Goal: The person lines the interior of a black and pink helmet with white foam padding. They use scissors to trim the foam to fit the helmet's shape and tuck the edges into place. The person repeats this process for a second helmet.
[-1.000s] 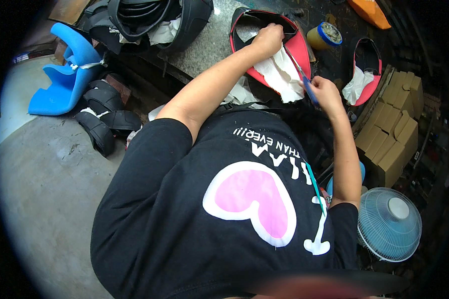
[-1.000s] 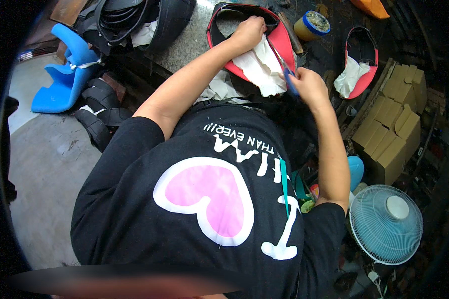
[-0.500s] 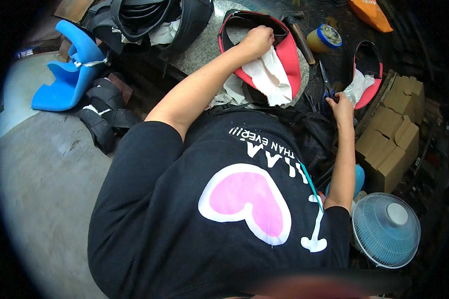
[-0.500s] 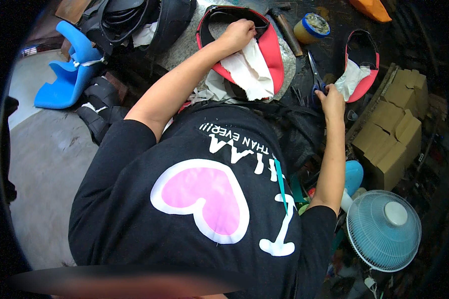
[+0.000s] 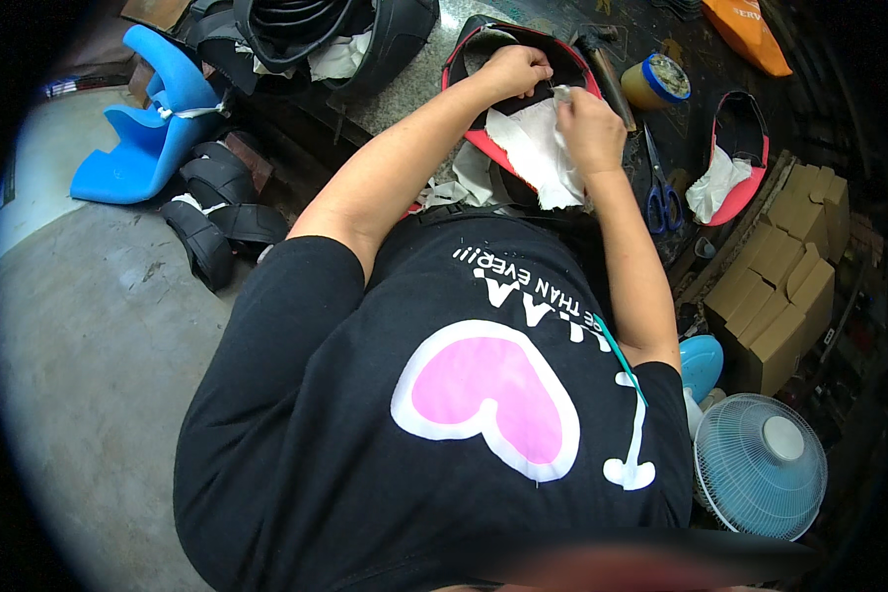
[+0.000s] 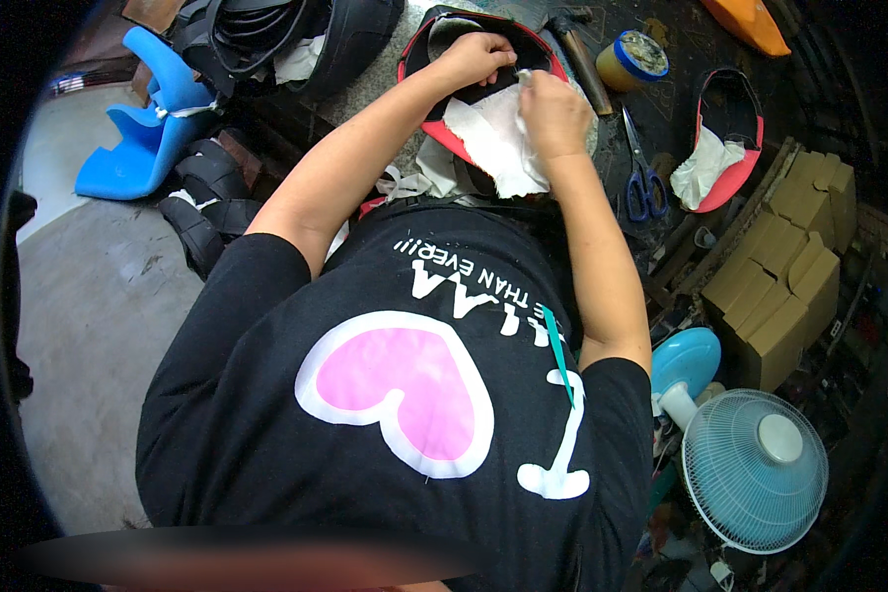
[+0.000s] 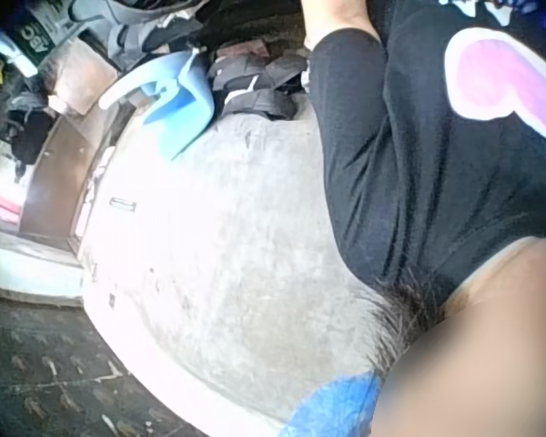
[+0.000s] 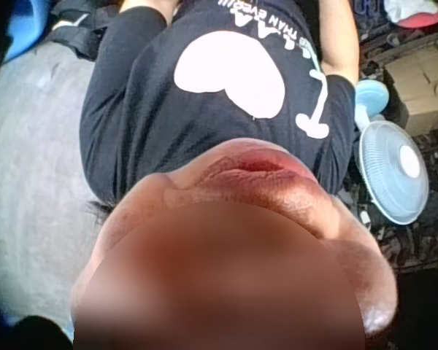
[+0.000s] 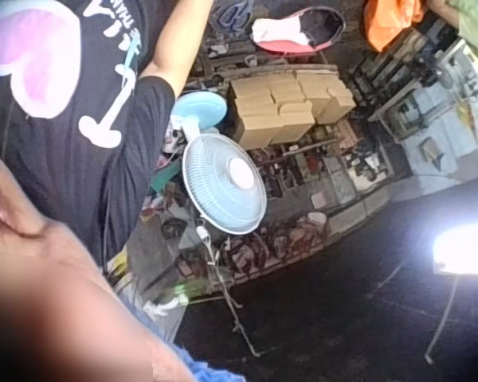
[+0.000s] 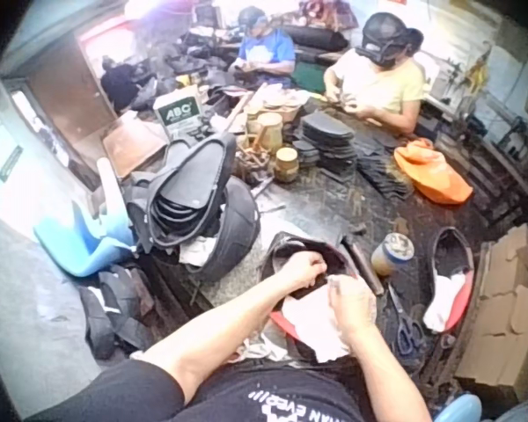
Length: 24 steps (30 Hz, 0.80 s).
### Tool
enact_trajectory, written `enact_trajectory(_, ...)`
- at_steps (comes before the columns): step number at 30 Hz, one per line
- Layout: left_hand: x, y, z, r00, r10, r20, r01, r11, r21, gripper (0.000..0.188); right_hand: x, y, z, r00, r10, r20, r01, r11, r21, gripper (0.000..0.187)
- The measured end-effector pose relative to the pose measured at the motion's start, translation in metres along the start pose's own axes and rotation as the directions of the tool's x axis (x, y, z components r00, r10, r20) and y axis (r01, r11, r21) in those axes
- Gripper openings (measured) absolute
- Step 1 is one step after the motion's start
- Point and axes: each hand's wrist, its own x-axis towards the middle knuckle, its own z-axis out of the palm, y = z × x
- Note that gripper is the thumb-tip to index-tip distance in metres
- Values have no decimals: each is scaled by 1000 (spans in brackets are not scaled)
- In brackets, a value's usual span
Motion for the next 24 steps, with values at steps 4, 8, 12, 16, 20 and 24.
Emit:
enact_trajectory(4, 0, 0, 10, 997, 74, 23, -72, 994, -88, 22, 4, 47, 5, 888, 376, 266, -458, 780, 426, 26)
enact_trajectory(8, -8, -3, 14, 924, 382, -30, -366, 903, 226, 24, 7, 58, 10, 845, 381, 376, -523, 734, 432, 28)
enact_trajectory(12, -19, 3, 21, 908, 418, -30, -365, 825, 431, 35, 11, 53, 9, 886, 328, 328, -444, 804, 395, 32)
enact_trajectory(16, -30, 11, 24, 926, 374, -48, -317, 841, 438, 34, 4, 49, 11, 896, 375, 239, -445, 756, 480, 29)
enact_trajectory(20, -35, 13, 26, 906, 417, -69, -348, 829, 438, 32, -12, 47, 10, 946, 293, 138, -321, 788, 525, 22)
enact_trajectory(24, -35, 10, 27, 903, 424, -64, -359, 829, 429, 28, -19, 43, 4, 970, 233, 69, -232, 797, 557, 25)
